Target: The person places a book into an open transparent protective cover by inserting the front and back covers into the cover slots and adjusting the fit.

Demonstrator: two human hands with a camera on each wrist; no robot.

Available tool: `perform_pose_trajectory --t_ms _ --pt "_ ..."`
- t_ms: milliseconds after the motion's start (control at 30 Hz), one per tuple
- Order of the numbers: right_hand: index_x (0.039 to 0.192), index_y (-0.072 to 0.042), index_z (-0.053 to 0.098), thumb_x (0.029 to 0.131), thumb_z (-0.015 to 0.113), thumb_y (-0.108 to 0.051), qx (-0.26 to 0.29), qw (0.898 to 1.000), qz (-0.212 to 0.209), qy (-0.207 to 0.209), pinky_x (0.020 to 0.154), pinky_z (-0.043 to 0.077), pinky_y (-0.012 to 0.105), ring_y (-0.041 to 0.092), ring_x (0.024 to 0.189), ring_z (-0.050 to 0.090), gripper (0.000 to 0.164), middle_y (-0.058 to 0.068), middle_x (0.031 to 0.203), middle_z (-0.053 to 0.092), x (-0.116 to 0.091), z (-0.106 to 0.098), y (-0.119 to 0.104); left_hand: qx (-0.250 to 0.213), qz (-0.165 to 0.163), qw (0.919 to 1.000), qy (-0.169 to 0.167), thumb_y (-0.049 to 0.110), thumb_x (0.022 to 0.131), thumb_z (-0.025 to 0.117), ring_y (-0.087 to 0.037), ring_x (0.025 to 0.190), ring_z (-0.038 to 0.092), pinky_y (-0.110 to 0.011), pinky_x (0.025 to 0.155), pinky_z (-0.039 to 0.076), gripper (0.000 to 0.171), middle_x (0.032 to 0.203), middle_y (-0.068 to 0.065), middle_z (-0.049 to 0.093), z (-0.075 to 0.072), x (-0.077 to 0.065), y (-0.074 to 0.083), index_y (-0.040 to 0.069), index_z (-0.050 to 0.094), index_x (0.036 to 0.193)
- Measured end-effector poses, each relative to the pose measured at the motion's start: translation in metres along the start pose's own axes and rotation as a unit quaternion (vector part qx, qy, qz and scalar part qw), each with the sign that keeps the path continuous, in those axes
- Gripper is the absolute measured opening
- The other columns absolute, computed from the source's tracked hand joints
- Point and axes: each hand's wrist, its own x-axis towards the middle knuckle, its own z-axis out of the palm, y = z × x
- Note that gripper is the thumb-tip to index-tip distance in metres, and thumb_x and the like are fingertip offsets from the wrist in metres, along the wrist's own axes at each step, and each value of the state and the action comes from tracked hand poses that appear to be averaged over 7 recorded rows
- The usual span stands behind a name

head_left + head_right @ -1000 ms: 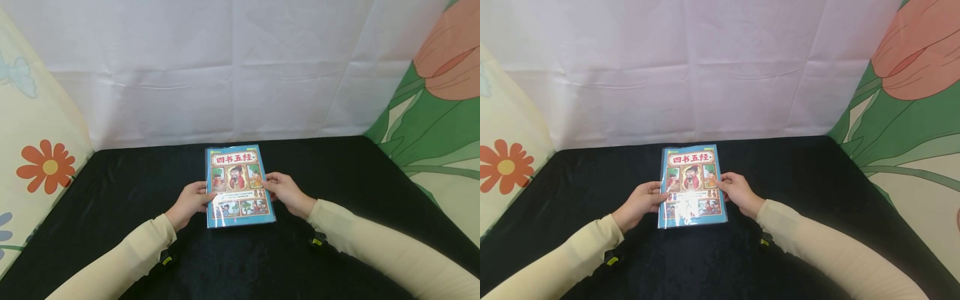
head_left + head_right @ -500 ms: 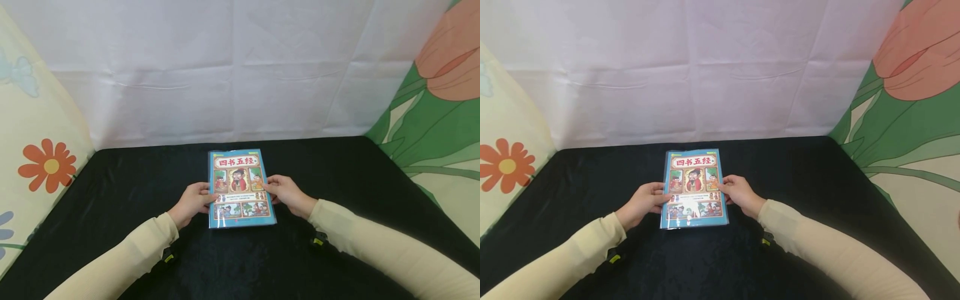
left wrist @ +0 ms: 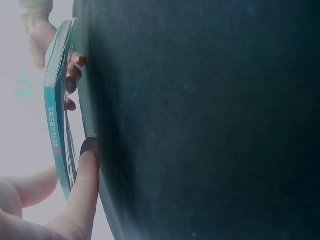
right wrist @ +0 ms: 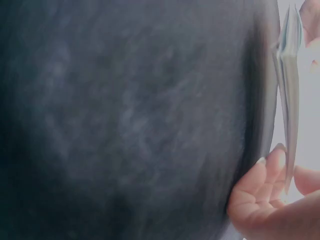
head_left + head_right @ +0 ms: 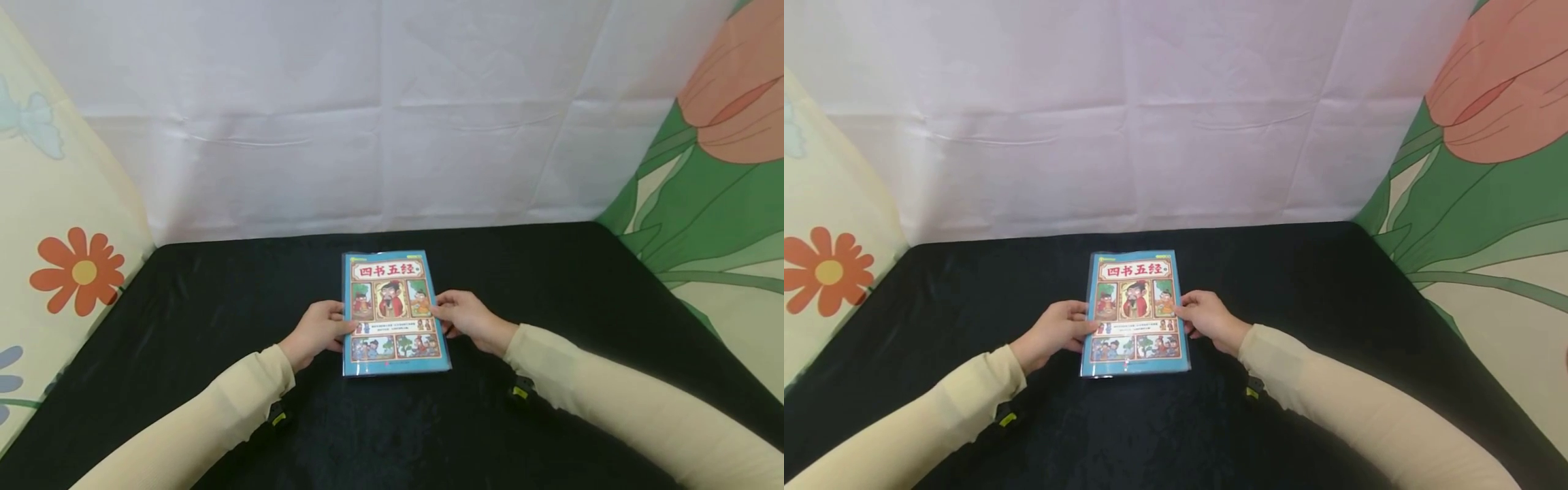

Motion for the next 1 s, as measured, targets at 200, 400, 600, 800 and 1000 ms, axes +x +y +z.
perform_pose_trajectory --t_ms 200,400,600,800,1000 --pt "0.114 0.005 0.051 0.094 0.049 -0.016 -0.003 1.000 0.018 -0.014 0.061 0.046 0.031 0.018 0.066 0.051 0.029 0.009 0.082 0.058 0.003 -0.002 0.000 0.018 -0.010 0.9998 -0.005 0.008 0.089 0.057 -0.021 0.077 0.062 -0.039 0.067 0.053 0.031 0.092 -0.014 0.062 0.001 0.003 0.000 -0.005 0.049 0.115" --pt "0.113 0.005 0.051 0.094 0.048 -0.014 -0.009 0.999 0.028 -0.030 0.062 0.049 0.031 0.018 0.066 0.052 0.027 0.011 0.081 0.057 0.008 -0.004 0.001 0.036 -0.020 0.9991 -0.009 0.009 0.088 0.058 -0.021 0.077 0.061 -0.039 0.067 0.053 0.033 0.093 -0.015 0.060 0.001 0.004 -0.001 -0.006 0.048 0.115" --pt "0.110 0.006 0.051 0.094 0.049 -0.011 -0.023 0.998 0.046 -0.043 0.061 0.051 0.030 0.017 0.065 0.052 0.024 0.011 0.079 0.056 0.013 -0.004 0.001 0.045 -0.029 0.9983 -0.021 0.010 0.088 0.058 -0.021 0.079 0.060 -0.039 0.069 0.053 0.033 0.094 -0.015 0.058 0.001 0.007 -0.004 -0.007 0.048 0.114" --pt "0.107 0.006 0.051 0.093 0.049 -0.010 -0.034 0.997 0.056 -0.048 0.061 0.051 0.030 0.016 0.064 0.053 0.022 0.012 0.080 0.056 0.015 -0.004 -0.001 0.055 -0.044 0.9965 -0.045 0.009 0.089 0.057 -0.022 0.081 0.060 -0.039 0.071 0.052 0.030 0.096 -0.017 0.057 0.000 0.011 -0.003 -0.007 0.047 0.113" --pt "0.105 0.006 0.051 0.093 0.050 -0.009 -0.040 0.996 0.060 -0.055 0.059 0.052 0.031 0.016 0.063 0.053 0.019 0.012 0.078 0.056 0.016 -0.004 -0.001 0.086 -0.032 0.9942 -0.056 0.009 0.088 0.059 -0.022 0.076 0.060 -0.039 0.067 0.053 0.026 0.090 -0.014 0.059 -0.001 0.011 -0.003 -0.006 0.052 0.107"
